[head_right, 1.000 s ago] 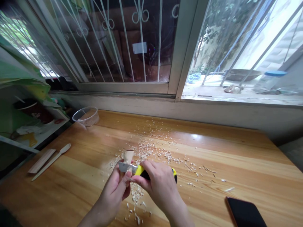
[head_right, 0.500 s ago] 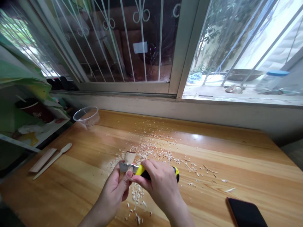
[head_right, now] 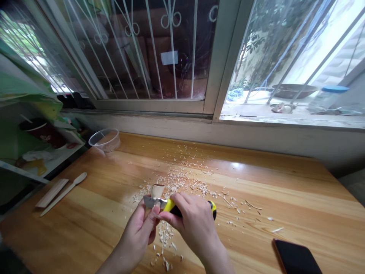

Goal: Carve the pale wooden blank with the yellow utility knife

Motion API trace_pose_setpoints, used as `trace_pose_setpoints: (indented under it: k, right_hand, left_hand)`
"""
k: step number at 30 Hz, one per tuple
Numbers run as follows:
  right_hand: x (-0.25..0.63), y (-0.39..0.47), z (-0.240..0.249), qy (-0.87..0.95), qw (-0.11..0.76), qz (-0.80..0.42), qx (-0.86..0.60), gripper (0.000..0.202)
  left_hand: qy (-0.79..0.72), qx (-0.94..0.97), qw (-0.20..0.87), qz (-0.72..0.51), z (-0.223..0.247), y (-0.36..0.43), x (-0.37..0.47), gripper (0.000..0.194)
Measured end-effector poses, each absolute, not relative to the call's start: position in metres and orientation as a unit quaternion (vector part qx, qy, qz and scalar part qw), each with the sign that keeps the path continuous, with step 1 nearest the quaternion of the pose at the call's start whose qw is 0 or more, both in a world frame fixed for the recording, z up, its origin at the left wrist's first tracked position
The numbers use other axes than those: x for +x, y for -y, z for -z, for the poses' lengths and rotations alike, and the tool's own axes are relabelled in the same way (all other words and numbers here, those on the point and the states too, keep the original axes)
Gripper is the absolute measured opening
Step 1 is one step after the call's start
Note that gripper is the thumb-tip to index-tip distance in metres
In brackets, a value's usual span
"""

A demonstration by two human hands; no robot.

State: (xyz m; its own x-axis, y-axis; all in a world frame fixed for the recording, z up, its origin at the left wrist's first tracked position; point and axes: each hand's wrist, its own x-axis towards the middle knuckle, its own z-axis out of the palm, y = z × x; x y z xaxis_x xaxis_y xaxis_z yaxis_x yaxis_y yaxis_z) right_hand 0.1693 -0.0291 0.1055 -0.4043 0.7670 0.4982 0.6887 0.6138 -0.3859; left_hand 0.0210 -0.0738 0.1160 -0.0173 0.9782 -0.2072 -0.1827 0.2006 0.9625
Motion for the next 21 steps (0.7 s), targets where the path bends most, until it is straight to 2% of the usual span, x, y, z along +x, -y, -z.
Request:
trace_pose_setpoints:
  k: [4, 10, 14, 21]
  right_hand:
    - [0.177, 0.026, -0.107, 0.82, 0.353, -0.052, -0.448, 0.046]
    - [0.185, 0.025, -0.108, 0.826, 0.329, -0.169, -0.426, 0.04]
    - [0.181, 0.028, -0.108, 0.827, 0.318, -0.212, -0.412, 0.044]
    - [0.175, 0.027, -0.106, 0.83, 0.346, -0.116, -0.423, 0.052]
  left_hand:
    - [-0.527, 0.402, 0.566, -0.491, -0.119, 0.073, 0.02, 0.034]
    - [-0.486, 0.416, 0.61, -0.467, -0.122, 0.073, 0.018, 0.046]
    - [-0.468, 0.41, 0.642, -0.448, -0.117, 0.072, 0.016, 0.051]
    - [-0.522, 0.392, 0.61, -0.45, -0.114, 0.072, 0.019, 0.039]
